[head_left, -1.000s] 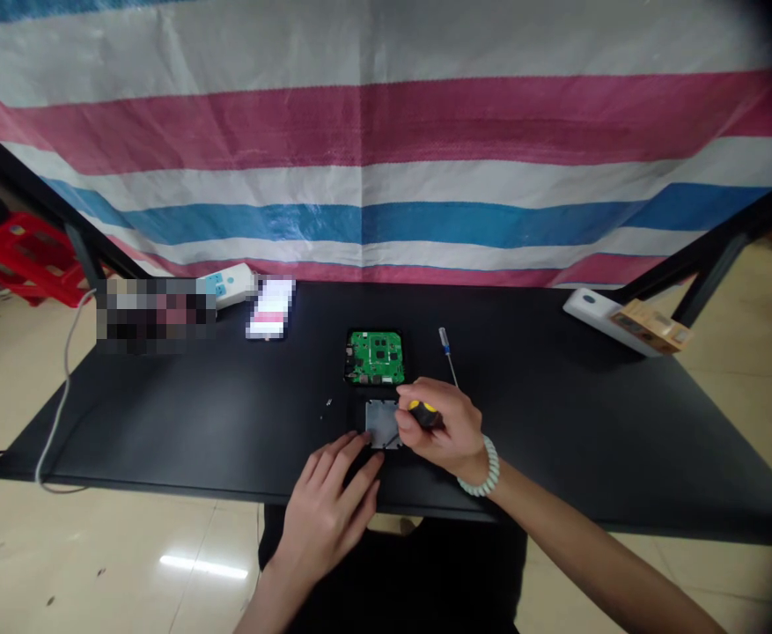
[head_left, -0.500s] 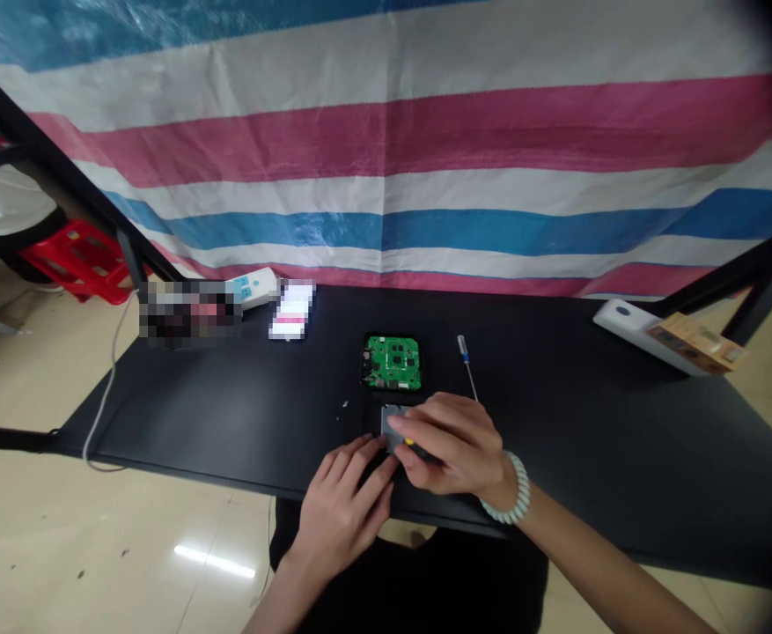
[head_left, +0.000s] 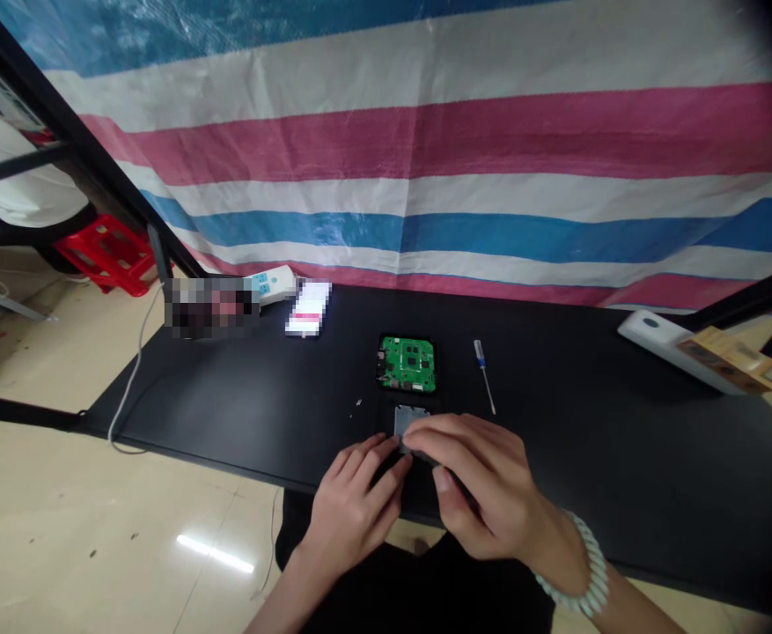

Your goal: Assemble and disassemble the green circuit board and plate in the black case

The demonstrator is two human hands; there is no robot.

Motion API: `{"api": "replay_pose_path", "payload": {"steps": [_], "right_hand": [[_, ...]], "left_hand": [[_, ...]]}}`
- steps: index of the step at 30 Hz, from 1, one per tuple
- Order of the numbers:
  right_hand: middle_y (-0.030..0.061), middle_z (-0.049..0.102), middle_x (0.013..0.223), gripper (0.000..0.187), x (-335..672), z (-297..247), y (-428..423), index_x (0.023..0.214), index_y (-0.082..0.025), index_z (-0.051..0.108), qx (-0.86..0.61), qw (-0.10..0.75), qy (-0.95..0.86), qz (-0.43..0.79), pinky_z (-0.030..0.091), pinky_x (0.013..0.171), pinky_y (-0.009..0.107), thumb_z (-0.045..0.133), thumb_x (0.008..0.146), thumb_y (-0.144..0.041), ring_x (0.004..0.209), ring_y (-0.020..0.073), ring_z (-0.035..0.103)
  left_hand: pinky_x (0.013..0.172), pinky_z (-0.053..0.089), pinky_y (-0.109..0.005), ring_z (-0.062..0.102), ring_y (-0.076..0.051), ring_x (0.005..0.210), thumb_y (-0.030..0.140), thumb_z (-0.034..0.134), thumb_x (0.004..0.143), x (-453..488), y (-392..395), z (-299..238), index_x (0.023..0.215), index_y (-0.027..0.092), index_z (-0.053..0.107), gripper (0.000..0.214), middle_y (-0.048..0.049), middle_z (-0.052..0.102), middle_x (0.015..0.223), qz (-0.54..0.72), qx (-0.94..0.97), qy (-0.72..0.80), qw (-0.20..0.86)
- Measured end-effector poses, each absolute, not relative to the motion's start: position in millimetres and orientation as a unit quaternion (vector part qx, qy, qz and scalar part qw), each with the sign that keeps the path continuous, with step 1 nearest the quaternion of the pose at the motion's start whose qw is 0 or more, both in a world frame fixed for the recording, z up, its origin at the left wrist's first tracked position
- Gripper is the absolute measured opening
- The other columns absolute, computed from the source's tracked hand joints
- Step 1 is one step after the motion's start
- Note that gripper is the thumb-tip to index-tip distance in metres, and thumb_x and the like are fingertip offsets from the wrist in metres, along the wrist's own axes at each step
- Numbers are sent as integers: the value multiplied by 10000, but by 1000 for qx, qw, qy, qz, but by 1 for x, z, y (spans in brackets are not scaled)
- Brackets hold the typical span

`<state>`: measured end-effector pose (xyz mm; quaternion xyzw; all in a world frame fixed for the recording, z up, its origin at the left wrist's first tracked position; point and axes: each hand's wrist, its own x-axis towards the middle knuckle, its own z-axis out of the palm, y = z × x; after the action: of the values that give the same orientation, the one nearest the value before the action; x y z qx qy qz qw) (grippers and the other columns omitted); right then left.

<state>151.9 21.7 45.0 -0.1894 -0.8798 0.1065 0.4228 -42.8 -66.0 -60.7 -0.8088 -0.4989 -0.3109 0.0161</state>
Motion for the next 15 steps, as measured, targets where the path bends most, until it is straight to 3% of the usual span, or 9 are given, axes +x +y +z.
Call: {"api": "replay_pose_path", "payload": {"steps": [3, 6, 11, 15], "right_hand": [[92, 739, 993, 185, 146, 53, 19, 1077, -166, 690, -242, 423, -861, 147, 597, 723, 338, 523, 998, -155, 835, 195, 735], [47, 705, 932, 199, 139, 55, 17, 992, -205, 702, -302, 435, -817, 229, 566, 721, 292, 519, 1059, -163, 821, 157, 709], [8, 748, 919, 240, 131, 49, 11, 1303, -273, 652, -355, 451, -731, 369, 598, 908, 341, 556, 1083, -262, 937, 181, 732], [39, 797, 1050, 95, 132, 44, 3, 1165, -267, 572, -317, 489, -664, 467, 638, 891, 359, 585, 1071, -257, 984, 196, 779]], "left_hand": [[1051, 533, -414, 638, -276, 1304, 202, 589, 1029, -43, -66, -59, 1371, 215, 687, 356, -110, 711, 1358, -307, -809, -501, 13], [1054, 533, -408, 632, -273, 1323, 187, 585, 1028, -42, -65, -57, 1350, 211, 695, 341, -104, 708, 1371, -306, -810, -500, 10], [1032, 547, -401, 656, -269, 1282, 180, 566, 1030, -41, -65, -55, 1328, 199, 705, 329, -112, 728, 1316, -316, -806, -500, 19], [1024, 547, -406, 666, -269, 1261, 174, 574, 1027, -40, -65, -56, 1327, 204, 703, 328, -113, 729, 1311, -314, -805, -503, 13]]}}
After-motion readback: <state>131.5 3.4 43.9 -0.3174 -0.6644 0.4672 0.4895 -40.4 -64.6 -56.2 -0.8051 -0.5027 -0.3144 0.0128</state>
